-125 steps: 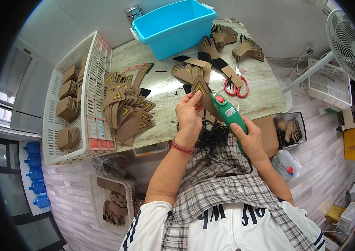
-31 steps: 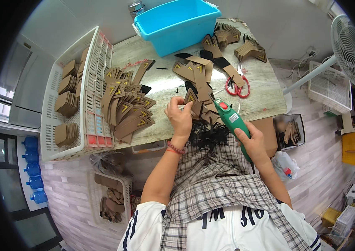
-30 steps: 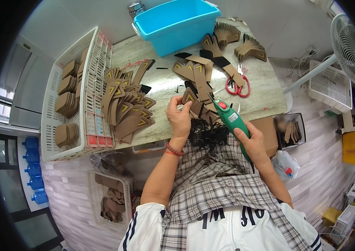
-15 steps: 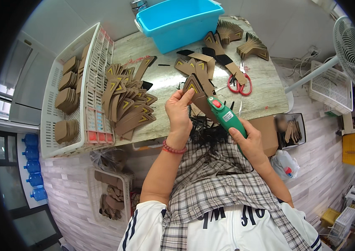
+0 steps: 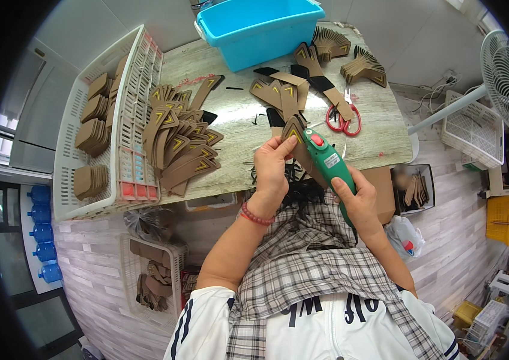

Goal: The person uses a green rotary tool to trim the edges of small brown cardboard pieces marked with yellow triangles. They handle the pieces one at a time, rotating them to cut along the edges, and place the finished pieces into a white basket on the left.

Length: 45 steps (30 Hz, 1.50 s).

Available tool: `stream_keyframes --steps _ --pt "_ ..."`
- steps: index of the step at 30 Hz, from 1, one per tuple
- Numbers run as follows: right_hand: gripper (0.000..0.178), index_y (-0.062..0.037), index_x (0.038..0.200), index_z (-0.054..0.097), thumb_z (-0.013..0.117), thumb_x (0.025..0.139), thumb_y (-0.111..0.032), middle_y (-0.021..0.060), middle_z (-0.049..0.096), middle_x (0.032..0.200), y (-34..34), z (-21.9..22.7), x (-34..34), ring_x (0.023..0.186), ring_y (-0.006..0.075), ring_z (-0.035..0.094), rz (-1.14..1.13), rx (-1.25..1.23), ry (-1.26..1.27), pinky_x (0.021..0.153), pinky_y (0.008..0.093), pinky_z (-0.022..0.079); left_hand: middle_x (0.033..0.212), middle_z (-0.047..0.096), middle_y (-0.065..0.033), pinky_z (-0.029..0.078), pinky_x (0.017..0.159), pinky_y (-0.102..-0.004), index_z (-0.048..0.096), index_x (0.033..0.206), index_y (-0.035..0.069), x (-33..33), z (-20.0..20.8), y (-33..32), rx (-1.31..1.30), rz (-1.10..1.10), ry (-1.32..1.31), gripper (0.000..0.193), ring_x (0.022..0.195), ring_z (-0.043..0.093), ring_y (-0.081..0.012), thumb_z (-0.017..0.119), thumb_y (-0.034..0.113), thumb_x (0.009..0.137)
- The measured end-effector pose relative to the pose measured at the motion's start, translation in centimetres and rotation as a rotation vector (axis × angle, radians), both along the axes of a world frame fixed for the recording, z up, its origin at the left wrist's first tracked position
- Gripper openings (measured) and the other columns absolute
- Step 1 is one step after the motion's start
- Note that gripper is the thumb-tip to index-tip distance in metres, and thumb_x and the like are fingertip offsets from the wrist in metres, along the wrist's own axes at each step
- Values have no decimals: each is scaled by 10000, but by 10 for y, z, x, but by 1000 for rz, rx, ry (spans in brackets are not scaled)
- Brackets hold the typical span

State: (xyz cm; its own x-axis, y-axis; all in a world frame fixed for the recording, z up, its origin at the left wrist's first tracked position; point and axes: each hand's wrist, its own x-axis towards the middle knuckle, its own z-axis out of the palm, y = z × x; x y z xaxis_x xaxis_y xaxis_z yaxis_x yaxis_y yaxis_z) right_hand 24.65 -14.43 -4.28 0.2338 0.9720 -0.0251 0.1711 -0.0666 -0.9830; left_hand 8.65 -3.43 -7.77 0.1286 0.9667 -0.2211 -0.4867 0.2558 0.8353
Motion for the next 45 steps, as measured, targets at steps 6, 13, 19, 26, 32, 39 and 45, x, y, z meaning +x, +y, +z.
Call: stream_keyframes --steps 6,13,19,26,32,39,45 --pt "378 15 1169 613 683 894 -234 9 606 764 2 11 1 619 61 517 -2 -19 38 558 227 431 826 665 0 439 699 -207 660 908 16 -2 0 -9 35 -33 10 55 711 561 -53 658 64 881" --pt "378 12 1175 608 680 896 -231 19 622 782 -1 3 8 615 58 537 13 -33 81 555 221 452 885 664 -16 495 691 -208 630 977 8 -13 10 -3 123 4 0 90 758 601 -61 605 76 924" --pt "386 14 1174 608 682 895 -242 21 625 785 -2 1 10 617 62 544 27 -46 57 562 219 461 839 656 -32 531 550 -231 610 981 16 -18 12 1 156 -71 52 110 617 614 -92 592 116 939" --pt "394 11 1173 610 690 887 -248 22 623 772 -3 0 13 614 63 548 36 -62 100 565 224 465 830 640 0 493 605 -203 643 980 1 -28 16 10 307 -98 317 126 679 568 -41 604 108 926" --pt "387 0 1171 614 696 880 -242 10 612 756 -3 5 17 615 56 535 93 -92 57 560 221 449 847 657 -6 484 650 -190 661 949 -16 -43 27 19 291 -226 337 111 736 584 -40 634 72 886" --pt "395 -4 1178 612 696 877 -245 8 613 751 -4 11 21 628 53 528 148 -135 35 561 220 445 776 641 19 434 606 -178 666 899 4 -60 37 32 317 -318 502 88 679 545 -26 675 83 862" --pt "417 -2 1175 614 695 876 -280 18 628 770 -4 16 25 633 62 546 201 -149 -25 574 227 462 781 645 17 444 613 -181 671 894 -12 -69 33 43 405 -379 584 106 679 543 -25 694 78 843"
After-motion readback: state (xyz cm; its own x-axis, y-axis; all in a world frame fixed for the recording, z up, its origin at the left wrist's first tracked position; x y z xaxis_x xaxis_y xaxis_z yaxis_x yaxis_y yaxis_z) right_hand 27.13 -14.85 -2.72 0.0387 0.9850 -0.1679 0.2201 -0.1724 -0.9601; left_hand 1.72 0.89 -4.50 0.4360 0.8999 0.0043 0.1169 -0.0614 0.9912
